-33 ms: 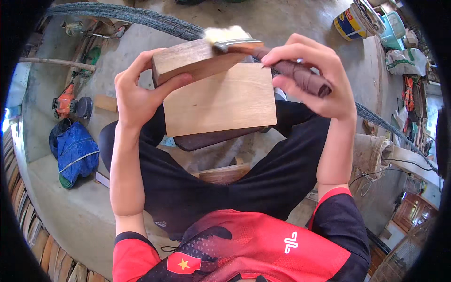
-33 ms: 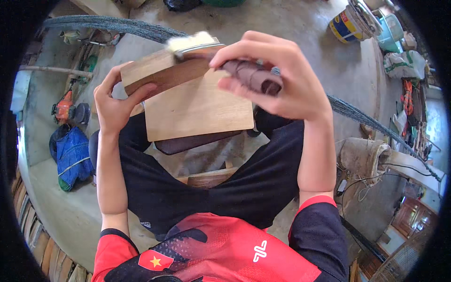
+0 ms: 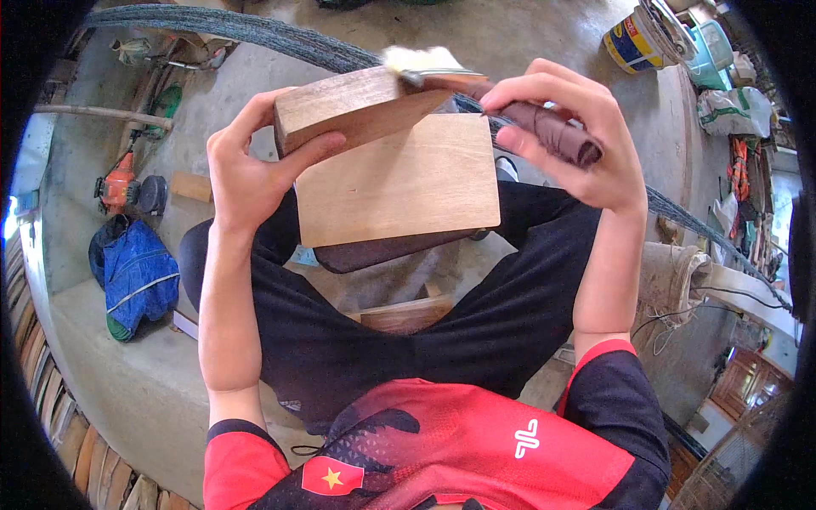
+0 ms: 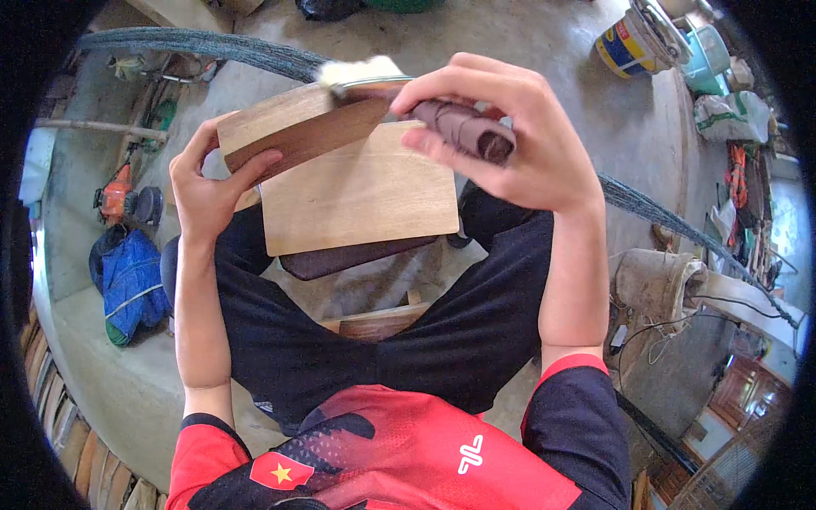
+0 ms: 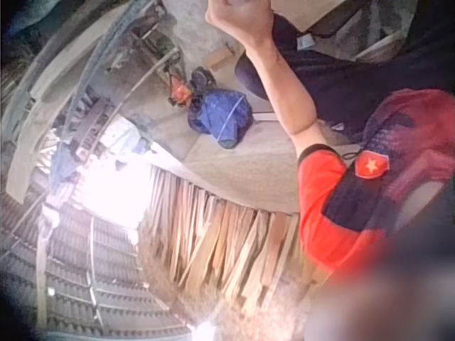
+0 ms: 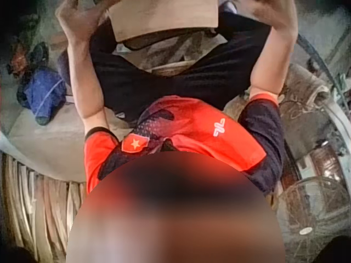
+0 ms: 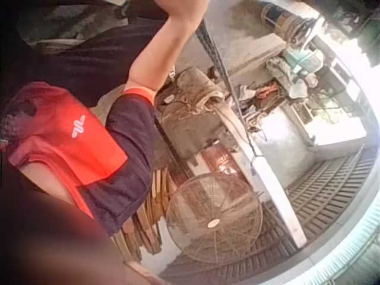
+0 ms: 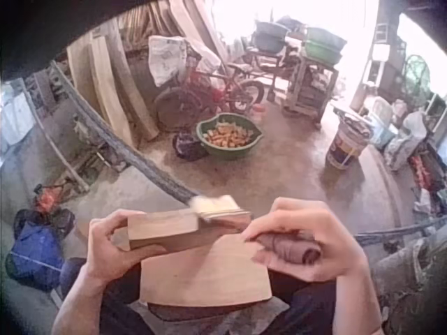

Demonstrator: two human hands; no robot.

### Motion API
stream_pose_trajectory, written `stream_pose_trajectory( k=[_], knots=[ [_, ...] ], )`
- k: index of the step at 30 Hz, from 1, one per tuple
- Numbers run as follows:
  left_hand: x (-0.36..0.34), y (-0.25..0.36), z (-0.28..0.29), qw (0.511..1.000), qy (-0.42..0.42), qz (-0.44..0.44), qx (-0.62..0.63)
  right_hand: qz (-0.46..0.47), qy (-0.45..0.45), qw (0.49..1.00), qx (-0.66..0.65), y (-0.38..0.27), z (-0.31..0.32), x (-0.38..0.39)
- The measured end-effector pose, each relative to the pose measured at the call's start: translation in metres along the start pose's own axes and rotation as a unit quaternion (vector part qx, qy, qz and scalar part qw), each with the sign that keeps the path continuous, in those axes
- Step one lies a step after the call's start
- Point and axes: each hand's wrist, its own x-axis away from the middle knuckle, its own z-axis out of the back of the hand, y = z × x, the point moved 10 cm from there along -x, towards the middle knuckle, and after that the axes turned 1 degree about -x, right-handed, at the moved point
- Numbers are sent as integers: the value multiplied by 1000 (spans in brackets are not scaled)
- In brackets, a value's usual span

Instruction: Wrapping a brush handle with a cloth strip and then using it to dust off a piece of wood.

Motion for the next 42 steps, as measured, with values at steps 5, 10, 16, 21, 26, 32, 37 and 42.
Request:
stream_pose_trajectory(
  k=[5, 10, 16, 21, 26, 32, 37, 42],
  knots=[
    [1, 1, -1, 1000, 18, -18, -4, 40, 63, 996, 41, 3, 0, 1],
    [7, 5, -1, 999, 23, -32, -36, 124, 2, 983, -133, -49, -44, 3],
    [2, 8, 0, 999, 33, -35, -16, 62, 12, 998, 9, -16, -14, -2],
    [4, 11, 2, 998, 37, -51, -14, 122, 53, 990, -45, -37, -28, 0],
    [6, 1, 3, 999, 35, -22, -4, 128, -30, 980, -147, -52, -47, 3],
    [3, 9, 3, 998, 38, -37, -16, -79, 177, 966, -174, 5, -3, 7],
    [2, 8, -1, 999, 34, -35, 4, 53, 227, 967, -106, -30, 2, 12],
    [4, 14, -1, 998, 25, -54, -9, 194, 113, 970, -96, -61, -25, 5]
  ],
)
